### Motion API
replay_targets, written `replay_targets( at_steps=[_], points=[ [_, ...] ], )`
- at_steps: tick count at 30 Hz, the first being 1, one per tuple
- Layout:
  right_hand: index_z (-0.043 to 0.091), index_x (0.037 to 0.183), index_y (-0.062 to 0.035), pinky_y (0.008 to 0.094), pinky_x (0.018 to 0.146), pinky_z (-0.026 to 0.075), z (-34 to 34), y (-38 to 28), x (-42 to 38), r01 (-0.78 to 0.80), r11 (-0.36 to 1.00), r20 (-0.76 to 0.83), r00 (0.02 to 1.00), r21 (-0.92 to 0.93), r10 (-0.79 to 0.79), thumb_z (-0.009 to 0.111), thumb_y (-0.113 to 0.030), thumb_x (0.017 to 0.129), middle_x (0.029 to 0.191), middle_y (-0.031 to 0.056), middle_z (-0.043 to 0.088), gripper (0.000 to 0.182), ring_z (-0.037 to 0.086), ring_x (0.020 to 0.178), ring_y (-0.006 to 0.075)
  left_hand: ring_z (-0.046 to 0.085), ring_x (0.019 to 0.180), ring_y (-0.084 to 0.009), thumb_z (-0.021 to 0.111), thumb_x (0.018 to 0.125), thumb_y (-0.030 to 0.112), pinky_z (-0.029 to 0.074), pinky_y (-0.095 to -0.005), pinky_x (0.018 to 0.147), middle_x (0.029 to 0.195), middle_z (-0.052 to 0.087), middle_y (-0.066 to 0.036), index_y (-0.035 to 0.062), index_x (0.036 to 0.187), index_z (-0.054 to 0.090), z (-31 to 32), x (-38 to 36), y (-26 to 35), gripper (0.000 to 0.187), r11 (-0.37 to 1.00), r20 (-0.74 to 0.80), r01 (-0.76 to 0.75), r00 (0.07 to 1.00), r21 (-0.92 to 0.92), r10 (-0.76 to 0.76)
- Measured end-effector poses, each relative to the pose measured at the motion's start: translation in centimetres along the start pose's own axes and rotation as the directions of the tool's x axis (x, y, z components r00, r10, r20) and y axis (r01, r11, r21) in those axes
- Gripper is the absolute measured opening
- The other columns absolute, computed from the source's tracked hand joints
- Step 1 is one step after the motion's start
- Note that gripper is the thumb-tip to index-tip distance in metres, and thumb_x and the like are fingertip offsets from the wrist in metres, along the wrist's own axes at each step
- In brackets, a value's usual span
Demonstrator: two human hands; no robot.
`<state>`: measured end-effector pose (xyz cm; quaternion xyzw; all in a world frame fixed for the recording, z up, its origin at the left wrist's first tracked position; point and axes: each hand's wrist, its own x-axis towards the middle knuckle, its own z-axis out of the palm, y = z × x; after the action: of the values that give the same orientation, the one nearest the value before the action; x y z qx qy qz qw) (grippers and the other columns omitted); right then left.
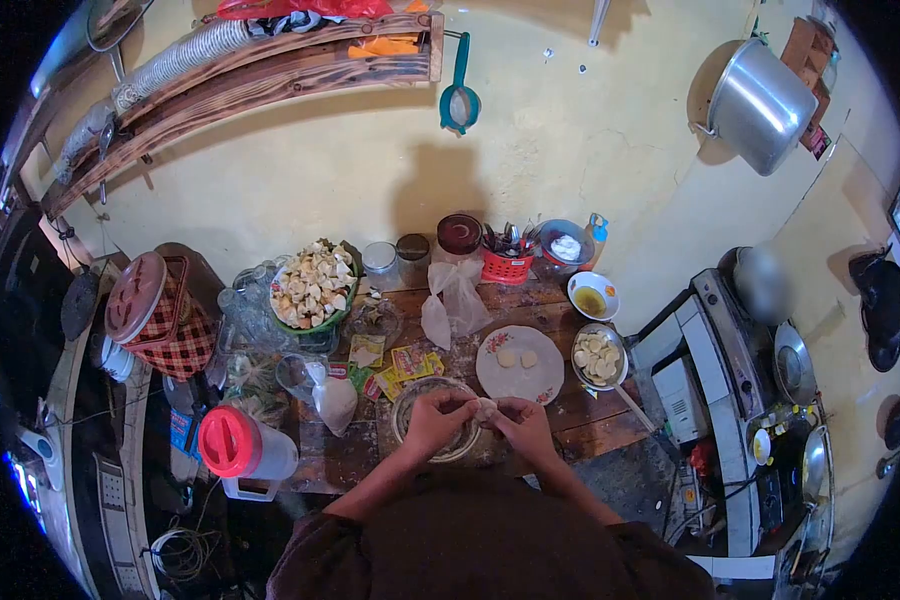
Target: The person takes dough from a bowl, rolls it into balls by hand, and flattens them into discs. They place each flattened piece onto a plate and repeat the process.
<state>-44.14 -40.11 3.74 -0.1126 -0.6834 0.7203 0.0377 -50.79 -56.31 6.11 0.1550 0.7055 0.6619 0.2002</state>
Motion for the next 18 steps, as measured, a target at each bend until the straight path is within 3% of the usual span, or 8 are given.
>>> replay_targets(
  at_steps=[5,7,10,13,15,16,17,18],
  points=[
    [0.061,0.096,0.0053,0.0265,0.069,0.053,0.2,-0.5,0.0,-0.011,0.998,-0.026,1.0,-0.069,0.009,0.057,-0.011,0.087,0.085,0.0093,0.065,0.019,0.063,0.075,0.014,0.061,0.073,-0.0107,0.067,0.081,0.015,0.05,-0.0246,0.066,0.083,0.066,-0.008,-0.0033,0.093,0.065,0.2,0.2,-1.2,0.022,0.997,0.015,-0.005,1.0,-0.071,0.007],
    [0.061,0.096,0.0055,0.0267,0.069,0.054,0.3,-0.5,0.0,-0.003,0.999,-0.035,0.999,-0.04,0.002,0.056,-0.011,0.088,0.085,0.0093,0.065,0.019,0.063,0.074,0.0141,0.062,0.074,-0.0114,0.066,0.081,0.015,0.051,-0.0243,0.066,0.083,0.066,-0.009,-0.0035,0.092,0.065,0.6,0.1,-0.7,0.022,0.979,0.024,0.103,0.995,-0.178,-0.1],
    [0.061,0.095,0.0057,0.0264,0.068,0.054,0.4,-0.8,-0.2,-0.02,0.998,-0.012,1.0,-0.065,0.019,0.056,-0.012,0.088,0.083,0.0094,0.065,0.02,0.063,0.074,0.014,0.062,0.074,-0.0121,0.065,0.082,0.015,0.052,-0.0246,0.067,0.084,0.066,-0.009,-0.0035,0.093,0.065,0.3,0.2,-0.9,0.022,0.993,0.049,0.071,0.997,-0.091,-0.067],
    [0.061,0.094,0.0061,0.0248,0.067,0.053,0.7,-1.1,-0.4,-0.036,0.996,-0.007,0.999,0.084,0.037,0.055,-0.012,0.089,0.082,0.0085,0.065,0.02,0.063,0.074,0.0122,0.062,0.076,-0.0126,0.061,0.085,0.016,0.053,-0.0256,0.07,0.088,0.065,-0.009,-0.0026,0.1,0.063,0.2,0.2,-1.0,0.023,0.986,0.066,0.107,0.993,-0.128,-0.1],
    [0.063,0.093,0.004,0.0279,0.068,0.052,0.7,-1.5,-0.5,0.091,0.983,-0.086,0.991,-0.162,-0.106,0.058,-0.011,0.086,0.082,0.0097,0.066,0.017,0.064,0.073,0.0164,0.062,0.079,-0.0133,0.059,0.087,0.016,0.052,-0.0259,0.072,0.092,0.065,-0.009,-0.0031,0.104,0.06,0.6,0.4,-1.4,0.026,0.972,0.053,0.12,0.992,-0.2,-0.111],
    [0.063,0.093,0.004,0.0279,0.068,0.052,0.8,-2.1,-0.6,0.092,0.982,-0.085,0.991,-0.162,-0.107,0.058,-0.011,0.086,0.082,0.0097,0.066,0.017,0.064,0.073,0.0164,0.062,0.083,-0.014,0.057,0.088,0.016,0.052,-0.0262,0.075,0.095,0.064,-0.01,-0.0035,0.108,0.058,0.7,0.5,-1.5,0.028,0.954,0.043,0.13,0.992,-0.271,-0.123],
    [0.065,0.091,0.0017,0.0297,0.069,0.052,1.0,-3.4,-1.0,0.277,0.892,-0.083,0.942,-0.358,-0.325,0.059,-0.01,0.084,0.084,0.0108,0.065,0.015,0.064,0.076,0.02,0.062,0.083,-0.014,0.057,0.088,0.016,0.052,-0.0262,0.075,0.095,0.064,-0.01,-0.0035,0.108,0.058,0.7,0.5,-1.1,0.028,0.954,0.043,0.129,0.992,-0.271,-0.122],
    [0.066,0.09,-0.0005,0.0315,0.07,0.051,1.1,-4.1,-1.1,0.427,0.729,-0.036,0.851,-0.536,-0.525,0.061,-0.01,0.081,0.086,0.0119,0.065,0.013,0.065,0.078,0.0235,0.061,0.086,-0.0146,0.056,0.089,0.016,0.052,-0.0263,0.077,0.099,0.063,-0.011,-0.0042,0.111,0.055,0.6,0.3,-0.3,0.03,0.868,0.099,0.225,0.974,-0.443,-0.202]
  ],
)
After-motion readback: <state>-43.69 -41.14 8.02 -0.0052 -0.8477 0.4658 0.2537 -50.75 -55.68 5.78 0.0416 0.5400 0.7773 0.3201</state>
